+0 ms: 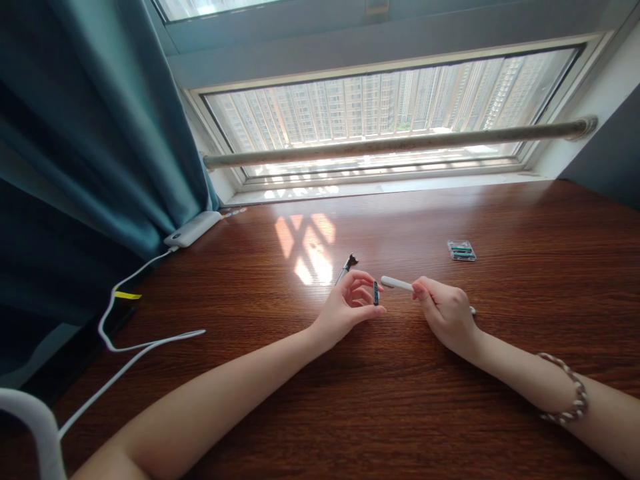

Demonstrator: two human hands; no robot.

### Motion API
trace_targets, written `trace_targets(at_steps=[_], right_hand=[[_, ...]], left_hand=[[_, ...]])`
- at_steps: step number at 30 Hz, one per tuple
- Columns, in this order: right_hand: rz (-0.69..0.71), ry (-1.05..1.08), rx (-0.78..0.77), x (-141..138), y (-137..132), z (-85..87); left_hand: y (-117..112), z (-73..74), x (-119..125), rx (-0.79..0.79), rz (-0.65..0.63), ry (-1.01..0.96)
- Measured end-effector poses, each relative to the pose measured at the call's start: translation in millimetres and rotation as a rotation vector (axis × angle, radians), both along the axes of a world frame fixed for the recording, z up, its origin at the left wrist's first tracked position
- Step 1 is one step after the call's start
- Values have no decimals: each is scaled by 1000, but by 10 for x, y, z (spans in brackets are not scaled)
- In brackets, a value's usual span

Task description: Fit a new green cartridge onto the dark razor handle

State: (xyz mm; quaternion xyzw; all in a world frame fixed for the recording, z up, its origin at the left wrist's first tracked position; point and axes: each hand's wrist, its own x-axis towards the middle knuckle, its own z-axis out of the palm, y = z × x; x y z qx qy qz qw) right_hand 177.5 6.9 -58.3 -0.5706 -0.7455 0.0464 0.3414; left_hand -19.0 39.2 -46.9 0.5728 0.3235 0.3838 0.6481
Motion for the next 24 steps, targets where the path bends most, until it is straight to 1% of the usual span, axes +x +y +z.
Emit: trace_targets(at_steps=[2, 3, 4, 5, 8, 10, 14, 16, 17, 21, 24], right_hand=[[113, 12, 18, -8, -26, 11], [150, -4, 23, -12, -35, 14], [156, -27, 25, -15, -40, 15], [132, -49, 24, -17, -40, 13], [-8, -75, 3, -12, -20, 2], [-18, -51, -18, -7, -10, 1], [166, -27, -9, -13, -31, 22], [191, -59, 7, -23, -45, 30], [168, -77, 14, -29, -48, 30], [-4, -139, 13, -45, -28, 11], [-63, -165, -12, -46, -7, -2]], left_hand=[[-4, 6, 4, 15, -13, -5], [-6, 7, 5, 22, -24, -7], [-8, 8, 5, 27, -34, -8], [-10, 6, 4, 27, -43, -3], [-13, -2, -3, 12, -55, 38], [-11, -6, -6, 14, -58, 63], [-4, -5, -2, 65, -65, 54], [-2, -9, 4, 74, -67, 44], [-2, -14, 7, 71, -60, 40], [-5, -41, 10, 41, -22, 61], [-4, -48, 2, 31, -14, 79]])
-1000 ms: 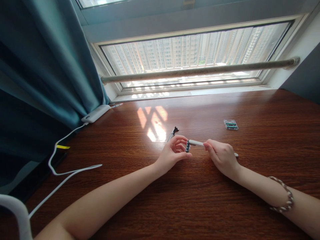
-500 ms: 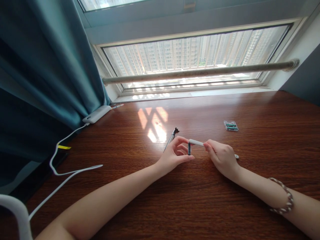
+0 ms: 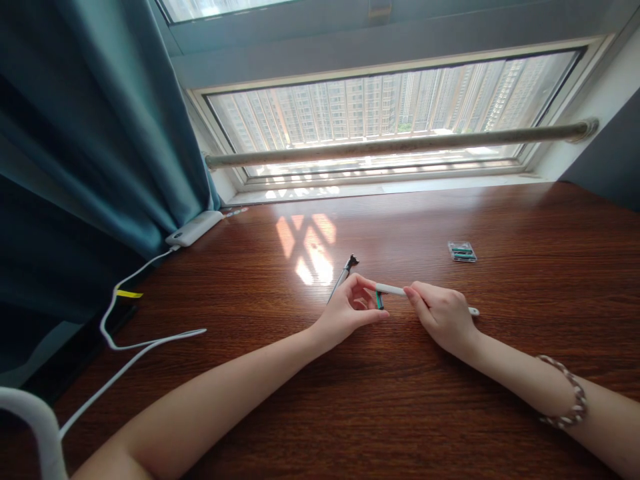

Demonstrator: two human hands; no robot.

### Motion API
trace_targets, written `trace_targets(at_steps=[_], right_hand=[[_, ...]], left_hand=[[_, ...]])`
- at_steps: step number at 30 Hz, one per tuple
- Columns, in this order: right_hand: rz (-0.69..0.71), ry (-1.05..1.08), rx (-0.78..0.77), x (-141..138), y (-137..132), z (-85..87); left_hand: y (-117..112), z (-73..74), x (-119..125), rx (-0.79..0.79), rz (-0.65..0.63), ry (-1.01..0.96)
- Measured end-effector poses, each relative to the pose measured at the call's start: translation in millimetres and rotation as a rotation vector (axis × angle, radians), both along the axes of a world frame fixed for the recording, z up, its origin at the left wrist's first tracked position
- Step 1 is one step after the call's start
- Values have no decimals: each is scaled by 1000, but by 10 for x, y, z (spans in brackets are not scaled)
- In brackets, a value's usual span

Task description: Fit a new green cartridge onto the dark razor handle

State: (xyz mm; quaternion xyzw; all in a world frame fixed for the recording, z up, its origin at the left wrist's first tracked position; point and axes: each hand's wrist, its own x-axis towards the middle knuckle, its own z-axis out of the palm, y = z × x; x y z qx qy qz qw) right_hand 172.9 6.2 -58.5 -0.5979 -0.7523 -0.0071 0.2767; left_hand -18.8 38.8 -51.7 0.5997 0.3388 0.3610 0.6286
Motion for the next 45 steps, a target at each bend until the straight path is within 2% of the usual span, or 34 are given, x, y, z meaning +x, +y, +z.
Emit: trace_targets(at_steps=[4, 9, 15, 20, 26, 33, 41, 45], right_hand=[[23, 76, -7, 14, -4, 13], [187, 134, 3, 27, -27, 32], [43, 130, -2, 33, -13, 7], [131, 110, 9, 27, -18, 17], [82, 47, 49, 18, -20, 17], [99, 7, 95, 13, -14, 12], [52, 143, 44, 34, -16, 18], [110, 208, -4, 45, -20, 21]], left_hand=[[7, 10, -10, -17, 7, -17], [13, 15, -4, -24, 28, -97], [13, 10, -9, -40, 24, -112], [24, -3, 4, -104, -30, -217], [16, -5, 7, -178, -70, -235], [8, -5, 2, -165, -41, -210], [-6, 11, 0, -118, -28, -157], [-14, 27, 0, -118, -12, -144]])
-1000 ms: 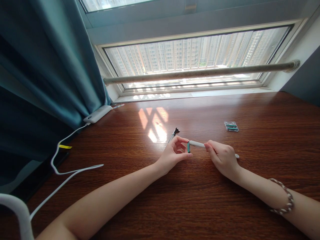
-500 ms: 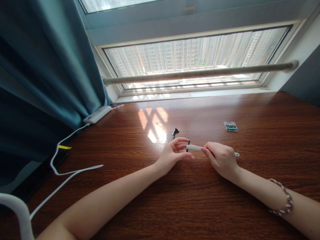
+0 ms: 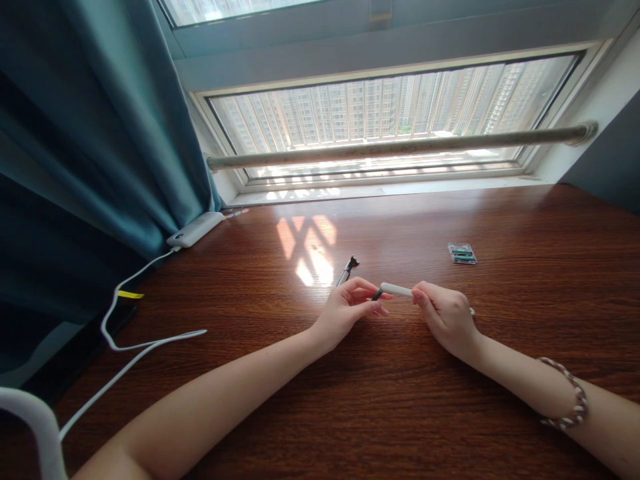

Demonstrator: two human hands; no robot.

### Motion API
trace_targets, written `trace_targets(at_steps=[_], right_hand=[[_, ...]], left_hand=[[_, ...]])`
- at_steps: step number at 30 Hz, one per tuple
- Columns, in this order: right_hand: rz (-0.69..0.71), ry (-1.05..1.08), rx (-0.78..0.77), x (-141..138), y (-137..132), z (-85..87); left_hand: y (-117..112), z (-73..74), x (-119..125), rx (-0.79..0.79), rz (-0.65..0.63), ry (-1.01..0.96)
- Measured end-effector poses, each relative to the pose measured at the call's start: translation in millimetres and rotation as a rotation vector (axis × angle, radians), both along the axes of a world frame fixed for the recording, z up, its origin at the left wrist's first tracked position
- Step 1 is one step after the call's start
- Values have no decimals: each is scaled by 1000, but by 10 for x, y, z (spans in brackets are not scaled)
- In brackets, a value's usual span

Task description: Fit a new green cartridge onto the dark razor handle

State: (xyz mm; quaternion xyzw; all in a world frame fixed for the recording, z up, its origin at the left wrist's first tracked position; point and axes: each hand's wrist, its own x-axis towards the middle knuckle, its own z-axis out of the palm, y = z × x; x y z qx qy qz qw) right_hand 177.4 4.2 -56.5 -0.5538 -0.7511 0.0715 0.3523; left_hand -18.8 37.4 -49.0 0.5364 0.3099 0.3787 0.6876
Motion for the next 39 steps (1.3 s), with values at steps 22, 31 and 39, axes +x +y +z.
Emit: trace_targets(at_steps=[22, 31, 39], right_hand=[[19, -104, 62, -14, -12, 1], [47, -252, 156, -32, -15, 5], [-86, -173, 85, -15, -4, -7]], left_hand=[[27, -41, 10, 39, 74, -57], [36, -44, 27, -166, -1, -182], [53, -23, 13, -401, -81, -266]])
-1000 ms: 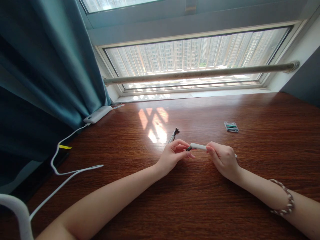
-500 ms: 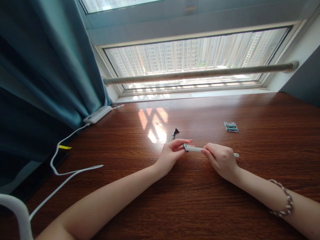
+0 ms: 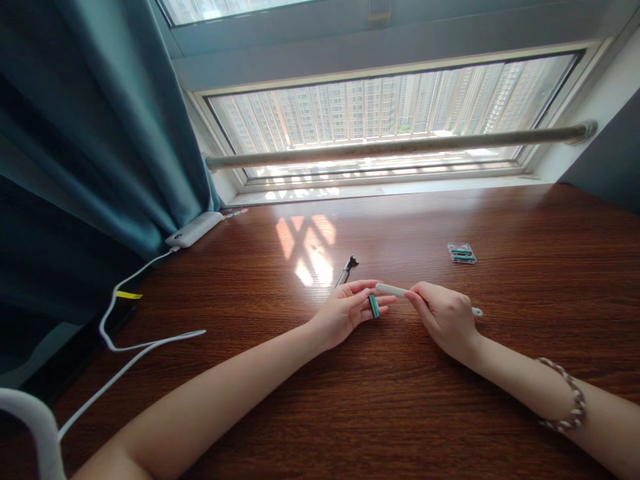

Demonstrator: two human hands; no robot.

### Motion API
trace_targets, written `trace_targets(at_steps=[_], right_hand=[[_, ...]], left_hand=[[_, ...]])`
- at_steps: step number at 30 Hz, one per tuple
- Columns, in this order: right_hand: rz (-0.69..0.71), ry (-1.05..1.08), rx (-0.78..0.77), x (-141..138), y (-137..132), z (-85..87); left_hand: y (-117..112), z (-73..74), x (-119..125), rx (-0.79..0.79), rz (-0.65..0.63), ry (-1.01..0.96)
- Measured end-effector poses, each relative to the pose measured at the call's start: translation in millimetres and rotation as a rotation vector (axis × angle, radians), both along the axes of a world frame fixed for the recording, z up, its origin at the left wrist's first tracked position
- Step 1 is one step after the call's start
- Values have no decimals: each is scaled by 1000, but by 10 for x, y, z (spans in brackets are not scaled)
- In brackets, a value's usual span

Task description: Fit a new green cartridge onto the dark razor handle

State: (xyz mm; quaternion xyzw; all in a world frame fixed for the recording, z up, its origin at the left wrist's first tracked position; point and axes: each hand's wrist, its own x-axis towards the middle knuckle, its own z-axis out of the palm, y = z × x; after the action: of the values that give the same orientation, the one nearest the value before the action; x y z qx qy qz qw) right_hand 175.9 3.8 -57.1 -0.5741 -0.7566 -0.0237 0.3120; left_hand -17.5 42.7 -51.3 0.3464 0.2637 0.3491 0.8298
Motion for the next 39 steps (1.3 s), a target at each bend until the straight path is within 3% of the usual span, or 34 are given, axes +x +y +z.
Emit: trace_targets(at_steps=[13, 22, 30, 35, 39], right_hand=[[8, 131, -44, 7, 4, 14], [148, 73, 9, 1, -21, 31], [71, 80, 31, 20, -28, 4], [118, 113, -20, 24, -3, -8], [58, 146, -57, 23, 8, -22]], left_hand=[[-4, -27, -6, 112, -8, 24], [-58, -26, 5, 377, 131, 265], [-60, 8, -29, 555, 147, 432], [-60, 11, -33, 735, 186, 463], [-69, 20, -27, 806, 225, 451]])
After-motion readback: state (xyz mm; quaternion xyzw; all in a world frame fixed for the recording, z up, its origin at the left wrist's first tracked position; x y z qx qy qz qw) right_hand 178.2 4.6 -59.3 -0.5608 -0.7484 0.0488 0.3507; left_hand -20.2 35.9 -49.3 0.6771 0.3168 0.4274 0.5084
